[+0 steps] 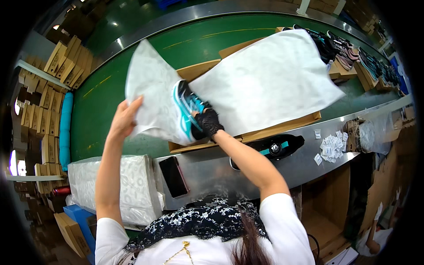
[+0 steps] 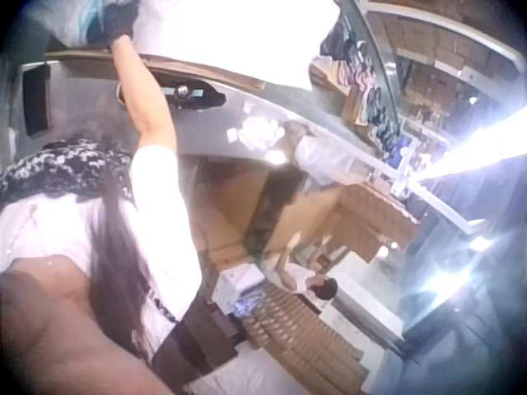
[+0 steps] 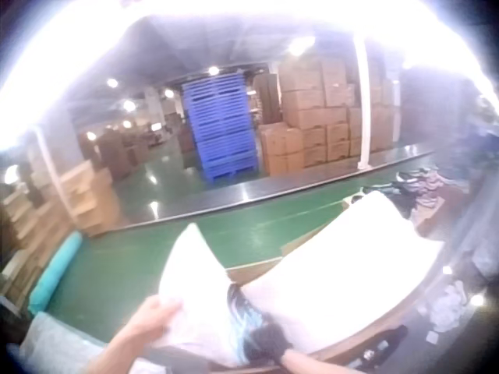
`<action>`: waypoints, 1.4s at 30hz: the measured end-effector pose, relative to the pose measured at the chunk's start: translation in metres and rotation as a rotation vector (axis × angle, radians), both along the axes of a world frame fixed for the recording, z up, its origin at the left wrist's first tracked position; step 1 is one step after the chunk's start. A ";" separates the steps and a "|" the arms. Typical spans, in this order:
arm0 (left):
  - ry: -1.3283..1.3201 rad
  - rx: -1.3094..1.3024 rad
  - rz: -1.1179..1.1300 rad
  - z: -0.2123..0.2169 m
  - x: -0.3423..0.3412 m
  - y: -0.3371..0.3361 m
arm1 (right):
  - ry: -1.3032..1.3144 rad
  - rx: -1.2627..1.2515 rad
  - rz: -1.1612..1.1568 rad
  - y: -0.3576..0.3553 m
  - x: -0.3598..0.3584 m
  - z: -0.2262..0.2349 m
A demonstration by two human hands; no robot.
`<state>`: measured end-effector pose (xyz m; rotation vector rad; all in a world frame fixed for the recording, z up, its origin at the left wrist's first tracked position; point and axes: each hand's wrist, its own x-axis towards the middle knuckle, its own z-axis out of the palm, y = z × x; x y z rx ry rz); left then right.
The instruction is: The person packs multiple pairs of shoes into cardboard boxes on a conveyor belt. They place tissue paper into the boxes, insert the shoes, and close the boxes. The person handles different shoe styles, including pink and teal sneakers, and moves the packed boxes along the belt.
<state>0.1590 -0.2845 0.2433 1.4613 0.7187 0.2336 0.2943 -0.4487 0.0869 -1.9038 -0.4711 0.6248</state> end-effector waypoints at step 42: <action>-0.232 0.203 0.130 -0.049 -0.046 -0.098 | -1.010 0.422 0.414 -0.134 -0.061 0.147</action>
